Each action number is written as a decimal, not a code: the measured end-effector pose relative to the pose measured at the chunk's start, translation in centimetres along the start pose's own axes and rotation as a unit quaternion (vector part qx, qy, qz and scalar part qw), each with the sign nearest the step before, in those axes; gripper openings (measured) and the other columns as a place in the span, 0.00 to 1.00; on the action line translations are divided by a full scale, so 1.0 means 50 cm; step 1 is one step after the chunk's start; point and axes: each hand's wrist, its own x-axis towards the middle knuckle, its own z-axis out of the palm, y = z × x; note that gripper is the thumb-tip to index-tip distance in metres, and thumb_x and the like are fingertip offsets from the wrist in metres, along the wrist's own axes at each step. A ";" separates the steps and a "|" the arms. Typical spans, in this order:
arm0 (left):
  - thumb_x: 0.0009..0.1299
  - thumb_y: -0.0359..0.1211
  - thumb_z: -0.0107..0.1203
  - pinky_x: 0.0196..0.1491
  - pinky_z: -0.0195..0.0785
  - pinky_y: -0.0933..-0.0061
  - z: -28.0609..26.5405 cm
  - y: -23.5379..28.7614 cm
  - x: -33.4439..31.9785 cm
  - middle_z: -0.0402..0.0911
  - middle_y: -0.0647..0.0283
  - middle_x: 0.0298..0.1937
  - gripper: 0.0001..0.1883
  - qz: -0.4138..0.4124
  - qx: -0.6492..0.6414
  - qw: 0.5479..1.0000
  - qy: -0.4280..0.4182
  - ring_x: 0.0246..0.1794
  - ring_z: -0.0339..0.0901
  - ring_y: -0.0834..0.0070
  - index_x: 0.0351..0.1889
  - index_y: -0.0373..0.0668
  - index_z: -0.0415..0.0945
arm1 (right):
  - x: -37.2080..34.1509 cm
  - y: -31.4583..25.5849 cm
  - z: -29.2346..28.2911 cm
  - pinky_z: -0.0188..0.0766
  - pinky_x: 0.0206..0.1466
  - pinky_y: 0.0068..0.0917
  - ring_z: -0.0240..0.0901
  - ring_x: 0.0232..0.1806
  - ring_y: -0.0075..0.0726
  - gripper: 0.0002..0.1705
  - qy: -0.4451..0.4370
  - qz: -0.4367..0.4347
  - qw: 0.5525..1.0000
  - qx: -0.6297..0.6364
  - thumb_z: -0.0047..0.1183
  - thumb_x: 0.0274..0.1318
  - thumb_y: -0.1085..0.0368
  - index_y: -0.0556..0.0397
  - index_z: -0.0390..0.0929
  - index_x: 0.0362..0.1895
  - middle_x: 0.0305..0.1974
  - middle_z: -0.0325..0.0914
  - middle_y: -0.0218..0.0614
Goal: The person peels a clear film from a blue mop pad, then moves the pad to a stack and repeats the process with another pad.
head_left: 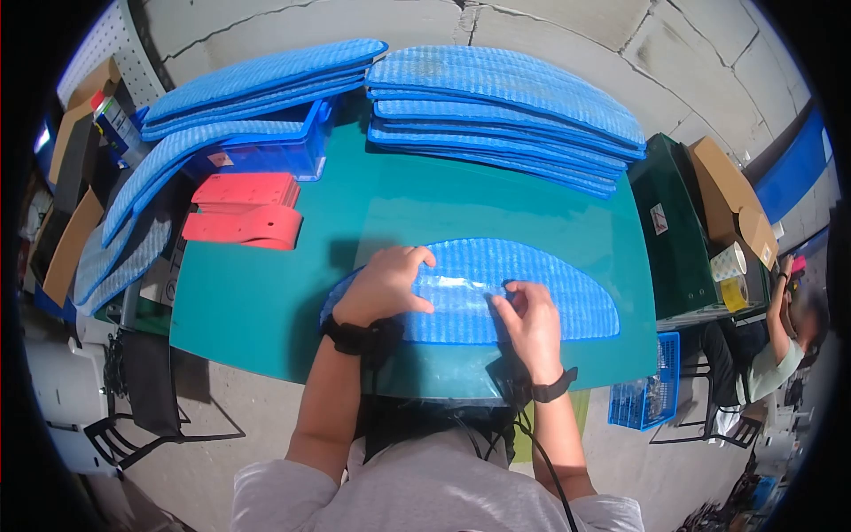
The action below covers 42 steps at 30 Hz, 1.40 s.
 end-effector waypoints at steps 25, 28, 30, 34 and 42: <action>0.47 0.44 0.77 0.47 0.69 0.56 -0.018 0.021 0.007 0.79 0.58 0.37 0.32 -0.018 0.016 0.999 -0.035 0.42 0.78 0.56 0.50 0.45 0.78 | -0.020 -0.043 -0.042 0.75 0.38 0.29 0.78 0.31 0.32 0.07 -0.013 -0.038 0.987 0.158 0.65 0.62 0.69 0.57 0.80 0.37 0.30 0.80 0.36; 0.47 0.41 0.79 0.46 0.70 0.57 -0.017 0.015 0.006 0.78 0.58 0.36 0.32 -0.015 0.009 0.999 -0.040 0.40 0.77 0.58 0.50 0.45 0.78 | -0.011 -0.011 -0.049 0.75 0.39 0.27 0.77 0.32 0.26 0.06 0.022 0.008 0.978 0.210 0.65 0.63 0.70 0.57 0.80 0.38 0.30 0.80 0.33; 0.47 0.39 0.80 0.45 0.70 0.58 -0.020 0.023 0.008 0.78 0.59 0.35 0.31 -0.023 0.012 0.999 -0.042 0.38 0.76 0.59 0.49 0.45 0.78 | -0.004 0.020 -0.060 0.74 0.39 0.23 0.75 0.33 0.19 0.06 0.025 0.043 0.965 0.256 0.64 0.65 0.70 0.56 0.79 0.38 0.30 0.80 0.27; 0.50 0.37 0.79 0.43 0.69 0.58 -0.010 0.015 0.003 0.78 0.60 0.34 0.29 0.009 0.027 0.999 -0.029 0.36 0.75 0.60 0.49 0.45 0.79 | 0.004 0.070 -0.090 0.72 0.39 0.20 0.74 0.34 0.15 0.06 0.044 0.099 0.941 0.322 0.63 0.66 0.70 0.56 0.79 0.38 0.31 0.79 0.23; 0.68 0.32 0.69 0.46 0.74 0.72 0.023 0.125 -0.040 0.81 0.64 0.40 0.12 -0.062 -0.180 0.979 -0.069 0.41 0.78 0.76 0.45 0.40 0.81 | -0.002 0.223 -0.169 0.67 0.41 0.17 0.72 0.37 0.15 0.04 0.188 0.106 0.897 0.386 0.63 0.68 0.68 0.52 0.79 0.41 0.34 0.78 0.21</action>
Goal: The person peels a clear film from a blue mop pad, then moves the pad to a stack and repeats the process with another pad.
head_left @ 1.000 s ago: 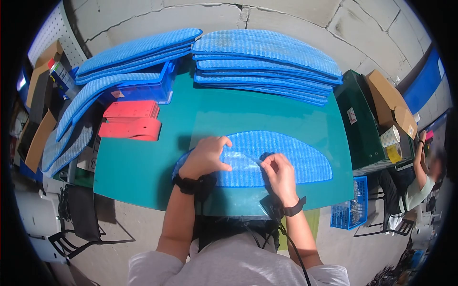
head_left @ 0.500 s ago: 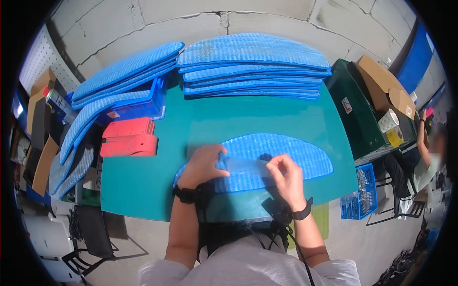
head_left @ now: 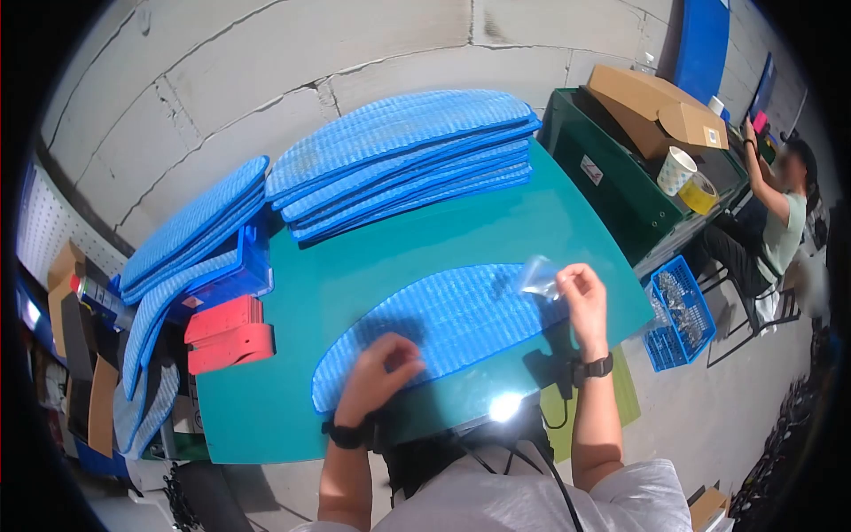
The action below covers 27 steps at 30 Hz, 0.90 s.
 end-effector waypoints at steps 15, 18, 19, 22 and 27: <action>0.80 0.25 0.52 0.70 0.69 0.67 0.119 -0.008 -0.048 0.74 0.57 0.71 0.21 -0.095 -0.298 0.924 -0.219 0.68 0.76 0.67 0.70 0.35 0.70 | 0.039 0.041 -0.117 0.68 0.42 0.19 0.73 0.36 0.18 0.06 0.029 0.062 0.998 -0.013 0.63 0.68 0.67 0.55 0.80 0.42 0.34 0.80 0.26; 0.82 0.26 0.50 0.71 0.69 0.67 0.132 -0.017 -0.046 0.73 0.55 0.73 0.22 -0.116 -0.309 0.922 -0.201 0.70 0.75 0.66 0.72 0.32 0.68 | 0.045 0.030 -0.122 0.68 0.41 0.20 0.73 0.35 0.20 0.06 -0.047 0.066 0.993 0.083 0.61 0.69 0.67 0.54 0.79 0.43 0.34 0.79 0.28; 0.82 0.27 0.48 0.71 0.68 0.68 0.137 -0.028 -0.044 0.72 0.54 0.73 0.21 -0.102 -0.315 0.920 -0.208 0.70 0.74 0.65 0.72 0.30 0.67 | 0.040 0.020 -0.124 0.68 0.41 0.20 0.72 0.34 0.20 0.06 -0.060 0.074 0.989 0.112 0.61 0.69 0.67 0.54 0.78 0.43 0.34 0.79 0.28; 0.84 0.30 0.45 0.73 0.66 0.67 0.143 -0.024 -0.050 0.71 0.52 0.75 0.21 -0.092 -0.361 0.903 -0.213 0.72 0.72 0.63 0.72 0.29 0.67 | 0.027 -0.025 -0.114 0.68 0.40 0.20 0.72 0.34 0.20 0.05 -0.095 0.067 0.983 0.140 0.60 0.70 0.67 0.54 0.77 0.43 0.34 0.78 0.28; 0.87 0.37 0.39 0.76 0.62 0.60 0.188 -0.039 -0.043 0.68 0.52 0.78 0.24 -0.025 -0.275 0.938 -0.207 0.75 0.69 0.59 0.74 0.31 0.65 | -0.006 -0.125 -0.083 0.66 0.40 0.21 0.69 0.34 0.20 0.06 -0.121 0.008 0.989 0.088 0.59 0.69 0.68 0.53 0.74 0.39 0.31 0.74 0.26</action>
